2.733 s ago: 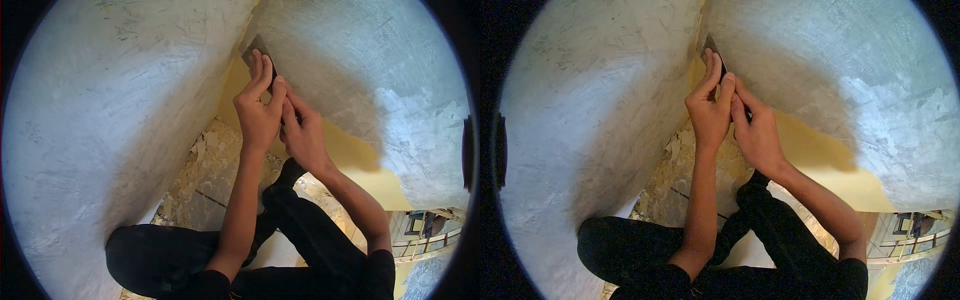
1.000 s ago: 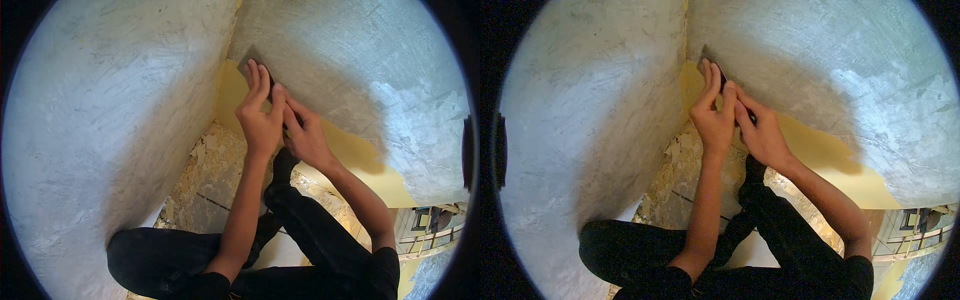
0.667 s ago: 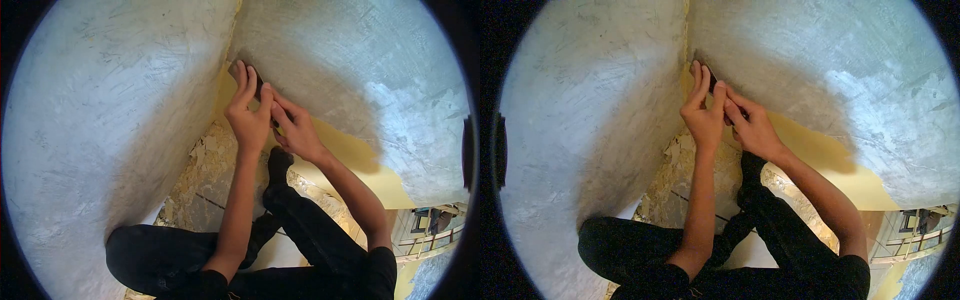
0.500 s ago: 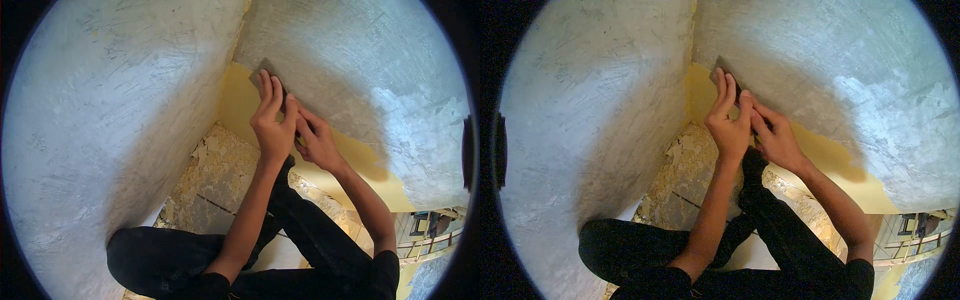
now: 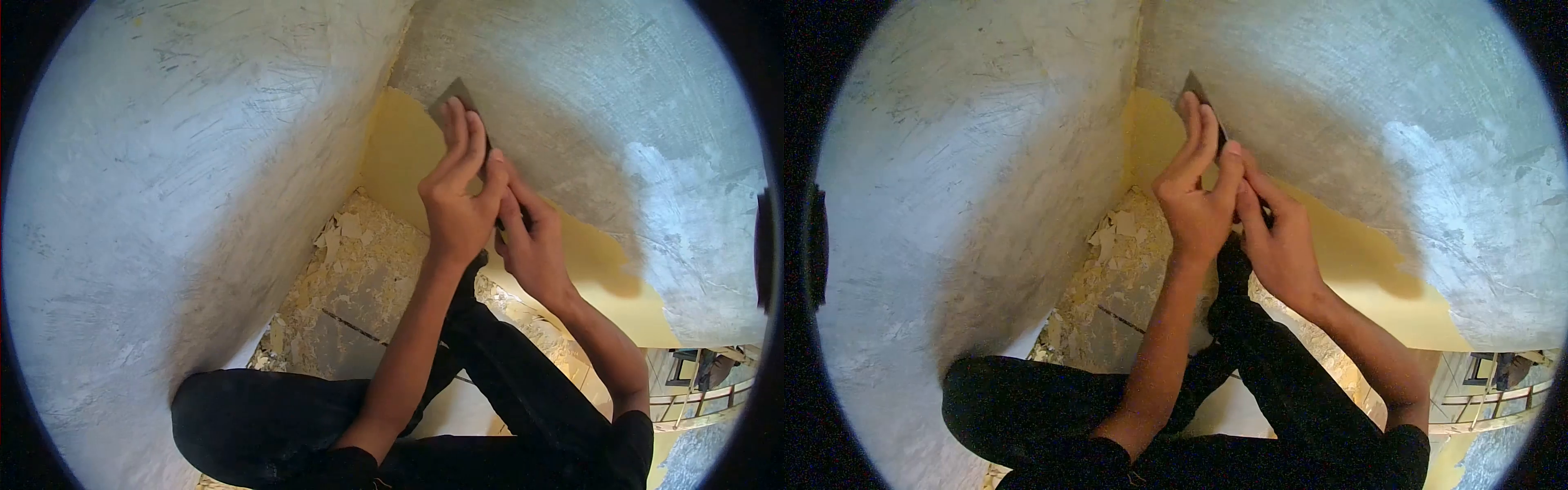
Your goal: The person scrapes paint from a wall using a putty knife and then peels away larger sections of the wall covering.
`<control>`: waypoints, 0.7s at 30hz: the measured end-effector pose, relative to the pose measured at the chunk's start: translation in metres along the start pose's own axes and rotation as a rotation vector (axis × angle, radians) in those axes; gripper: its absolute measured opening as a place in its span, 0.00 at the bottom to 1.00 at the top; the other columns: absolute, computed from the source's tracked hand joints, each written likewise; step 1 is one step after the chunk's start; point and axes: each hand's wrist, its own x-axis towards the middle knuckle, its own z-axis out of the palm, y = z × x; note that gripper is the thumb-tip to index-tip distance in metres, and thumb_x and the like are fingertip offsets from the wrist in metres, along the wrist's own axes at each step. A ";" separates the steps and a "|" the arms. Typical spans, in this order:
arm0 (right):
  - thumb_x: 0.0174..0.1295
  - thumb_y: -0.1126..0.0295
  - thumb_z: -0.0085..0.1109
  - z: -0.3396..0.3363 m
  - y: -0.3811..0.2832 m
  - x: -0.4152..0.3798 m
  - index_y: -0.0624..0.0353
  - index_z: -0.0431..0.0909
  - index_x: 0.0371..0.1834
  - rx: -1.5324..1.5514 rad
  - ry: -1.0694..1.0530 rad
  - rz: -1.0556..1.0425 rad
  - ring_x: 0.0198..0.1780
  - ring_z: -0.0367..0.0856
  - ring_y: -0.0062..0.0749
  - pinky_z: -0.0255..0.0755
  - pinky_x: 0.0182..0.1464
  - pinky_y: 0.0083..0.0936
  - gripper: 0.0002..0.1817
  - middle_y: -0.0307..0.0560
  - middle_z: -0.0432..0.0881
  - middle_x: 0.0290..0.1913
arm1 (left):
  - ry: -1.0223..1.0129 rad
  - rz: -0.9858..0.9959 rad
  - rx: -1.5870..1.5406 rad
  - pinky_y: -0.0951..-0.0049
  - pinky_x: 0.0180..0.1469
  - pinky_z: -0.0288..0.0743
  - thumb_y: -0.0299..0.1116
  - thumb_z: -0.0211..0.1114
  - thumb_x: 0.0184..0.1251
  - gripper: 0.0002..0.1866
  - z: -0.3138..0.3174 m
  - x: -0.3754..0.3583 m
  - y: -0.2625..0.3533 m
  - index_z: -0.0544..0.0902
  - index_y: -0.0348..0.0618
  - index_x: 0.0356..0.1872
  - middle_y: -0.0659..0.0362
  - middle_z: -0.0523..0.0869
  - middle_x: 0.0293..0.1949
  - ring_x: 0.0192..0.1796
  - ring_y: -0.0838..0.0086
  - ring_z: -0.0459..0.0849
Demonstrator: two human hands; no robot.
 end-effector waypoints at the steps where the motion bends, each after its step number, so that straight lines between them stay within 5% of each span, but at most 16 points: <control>1: 0.75 0.68 0.46 -0.003 -0.011 -0.003 0.62 0.66 0.70 0.014 -0.003 0.142 0.42 0.77 0.21 0.74 0.42 0.21 0.22 0.50 0.83 0.49 | 0.003 0.005 0.005 0.62 0.67 0.67 0.25 0.63 0.66 0.22 0.001 0.002 0.001 0.76 0.30 0.60 0.38 0.70 0.66 0.70 0.54 0.69; 2: 0.75 0.68 0.46 -0.004 -0.016 -0.003 0.63 0.67 0.70 0.024 -0.008 0.284 0.47 0.79 0.24 0.74 0.48 0.23 0.22 0.53 0.83 0.53 | -0.014 0.027 0.027 0.62 0.67 0.67 0.25 0.63 0.66 0.22 0.002 0.003 0.002 0.76 0.30 0.61 0.38 0.70 0.66 0.70 0.54 0.69; 6: 0.75 0.68 0.47 0.001 -0.010 0.009 0.65 0.66 0.69 0.024 0.001 0.277 0.54 0.78 0.27 0.72 0.56 0.25 0.22 0.57 0.81 0.57 | 0.015 0.036 0.044 0.63 0.68 0.66 0.25 0.63 0.66 0.23 0.001 0.008 -0.008 0.75 0.31 0.62 0.38 0.70 0.66 0.71 0.55 0.68; 8: 0.75 0.69 0.47 0.008 0.002 0.008 0.65 0.66 0.70 0.000 0.013 -0.048 0.54 0.78 0.26 0.73 0.55 0.25 0.23 0.56 0.81 0.58 | 0.011 -0.003 0.008 0.60 0.68 0.66 0.25 0.62 0.66 0.23 -0.002 0.004 0.000 0.75 0.30 0.62 0.38 0.70 0.67 0.71 0.51 0.67; 11: 0.75 0.69 0.47 0.006 -0.008 0.003 0.66 0.66 0.69 0.023 0.027 0.051 0.56 0.77 0.29 0.71 0.59 0.27 0.22 0.59 0.79 0.61 | -0.003 -0.012 -0.014 0.58 0.67 0.68 0.26 0.61 0.66 0.22 -0.004 0.007 0.001 0.75 0.29 0.61 0.37 0.69 0.67 0.71 0.47 0.65; 14: 0.75 0.69 0.47 0.008 0.010 0.015 0.66 0.66 0.69 -0.079 0.049 -0.080 0.59 0.76 0.30 0.70 0.60 0.27 0.22 0.59 0.78 0.62 | 0.015 0.000 -0.013 0.58 0.67 0.68 0.26 0.61 0.66 0.22 -0.003 0.011 -0.008 0.75 0.29 0.61 0.37 0.69 0.67 0.71 0.47 0.65; 21: 0.74 0.70 0.47 0.013 -0.020 0.012 0.66 0.67 0.69 0.077 0.001 0.172 0.58 0.77 0.30 0.70 0.60 0.27 0.22 0.57 0.78 0.62 | -0.011 0.000 -0.032 0.63 0.70 0.63 0.25 0.62 0.66 0.23 -0.007 0.012 -0.006 0.75 0.30 0.62 0.38 0.69 0.67 0.72 0.55 0.66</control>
